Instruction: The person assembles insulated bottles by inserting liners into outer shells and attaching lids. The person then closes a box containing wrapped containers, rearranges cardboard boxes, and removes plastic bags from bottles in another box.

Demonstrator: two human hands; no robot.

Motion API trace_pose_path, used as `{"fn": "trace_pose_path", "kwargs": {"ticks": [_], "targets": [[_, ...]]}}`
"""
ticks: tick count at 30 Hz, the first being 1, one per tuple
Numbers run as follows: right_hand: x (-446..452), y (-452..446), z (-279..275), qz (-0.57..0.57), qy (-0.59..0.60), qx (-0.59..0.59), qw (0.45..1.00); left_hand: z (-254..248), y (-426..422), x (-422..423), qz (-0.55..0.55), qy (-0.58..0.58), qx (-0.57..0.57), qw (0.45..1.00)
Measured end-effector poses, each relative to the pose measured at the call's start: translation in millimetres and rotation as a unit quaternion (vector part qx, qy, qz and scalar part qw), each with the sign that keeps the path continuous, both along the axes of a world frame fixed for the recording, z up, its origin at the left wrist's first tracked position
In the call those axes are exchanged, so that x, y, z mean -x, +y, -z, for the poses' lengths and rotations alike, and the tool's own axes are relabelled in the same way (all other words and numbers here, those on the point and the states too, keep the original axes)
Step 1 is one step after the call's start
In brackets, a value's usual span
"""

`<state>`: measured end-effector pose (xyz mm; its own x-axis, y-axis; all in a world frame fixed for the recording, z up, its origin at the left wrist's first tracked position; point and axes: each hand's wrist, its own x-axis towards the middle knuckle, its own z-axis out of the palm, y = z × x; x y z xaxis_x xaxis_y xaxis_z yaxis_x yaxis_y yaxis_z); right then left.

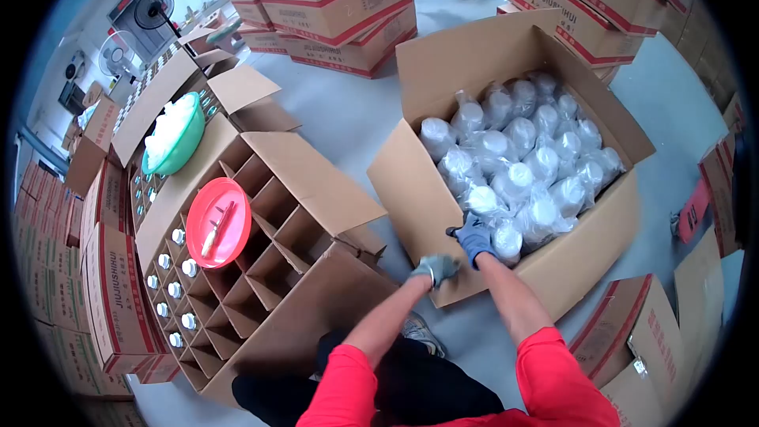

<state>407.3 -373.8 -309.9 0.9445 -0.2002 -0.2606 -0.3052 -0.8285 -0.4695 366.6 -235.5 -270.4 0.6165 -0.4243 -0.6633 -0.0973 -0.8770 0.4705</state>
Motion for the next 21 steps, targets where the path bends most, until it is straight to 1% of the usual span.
{"fn": "trace_pose_path", "kwargs": {"ticks": [1, 2, 4, 5, 6, 7, 8, 9, 11, 12, 13, 14, 15, 16, 17, 19, 20, 21], "targets": [[6, 2, 24, -0.004, -0.06, 0.021, 0.998, 24, -6, -21, 0.012, -0.206, 0.044, 0.978], [13, -5, 36, 0.012, -0.058, -0.034, 0.998, -13, -3, -35, 0.071, -0.319, 0.001, 0.945], [47, -23, 0, -0.026, -0.007, -0.073, 0.997, -76, 19, -58, 0.007, -0.32, 0.103, 0.942], [69, -33, -13, -0.044, 0.024, -0.091, 0.995, -93, 29, -63, 0.051, -0.404, 0.076, 0.91], [99, -47, 0, -0.059, -0.034, -0.022, 0.997, -104, 34, -70, 0.095, -0.487, 0.052, 0.867], [128, -63, 19, -0.073, -0.091, 0.049, 0.992, -107, 35, -78, 0.129, -0.565, 0.078, 0.811], [150, -80, 7, -0.077, -0.041, 0.026, 0.996, -132, 30, -77, 0.181, -0.616, 0.039, 0.766], [176, -99, -7, -0.08, 0.012, 0.002, 0.997, -152, 28, -79, 0.22, -0.623, 0.047, 0.749], [221, -126, -21, -0.091, 0.068, 0.025, 0.993, -144, 27, -102, 0.21, -0.672, 0.042, 0.709], [231, -136, -24, -0.098, 0.094, 0.038, 0.99, -133, 33, -108, 0.164, -0.651, 0.056, 0.739], [233, -139, -25, -0.097, 0.074, 0.04, 0.992, -130, 42, -112, 0.117, -0.628, 0.071, 0.766], [234, -138, -24, -0.097, 0.054, 0.037, 0.993, -129, 52, -115, 0.129, -0.623, 0.047, 0.77], [231, -131, -25, -0.094, 0.029, 0.031, 0.995, -130, 56, -115, 0.142, -0.628, -0.009, 0.765], [227, -129, -36, -0.085, 0.054, -0.002, 0.995, -130, 54, -115, 0.133, -0.635, -0.042, 0.76], [225, -125, -32, -0.087, 0.032, -0.013, 0.996, -128, 52, -117, 0.12, -0.641, -0.072, 0.754], [233, -135, -29, -0.1, 0.001, -0.02, 0.995, -112, 54, -128, 0.015, -0.63, -0.093, 0.771], [234, -136, -18, -0.084, 0.023, 0.019, 0.996, -96, 59, -136, -0.007, -0.611, -0.081, 0.788], [231, -138, -16, -0.084, 0.024, 0.023, 0.996, -90, 57, -134, -0.032, -0.554, -0.113, 0.824]]}}
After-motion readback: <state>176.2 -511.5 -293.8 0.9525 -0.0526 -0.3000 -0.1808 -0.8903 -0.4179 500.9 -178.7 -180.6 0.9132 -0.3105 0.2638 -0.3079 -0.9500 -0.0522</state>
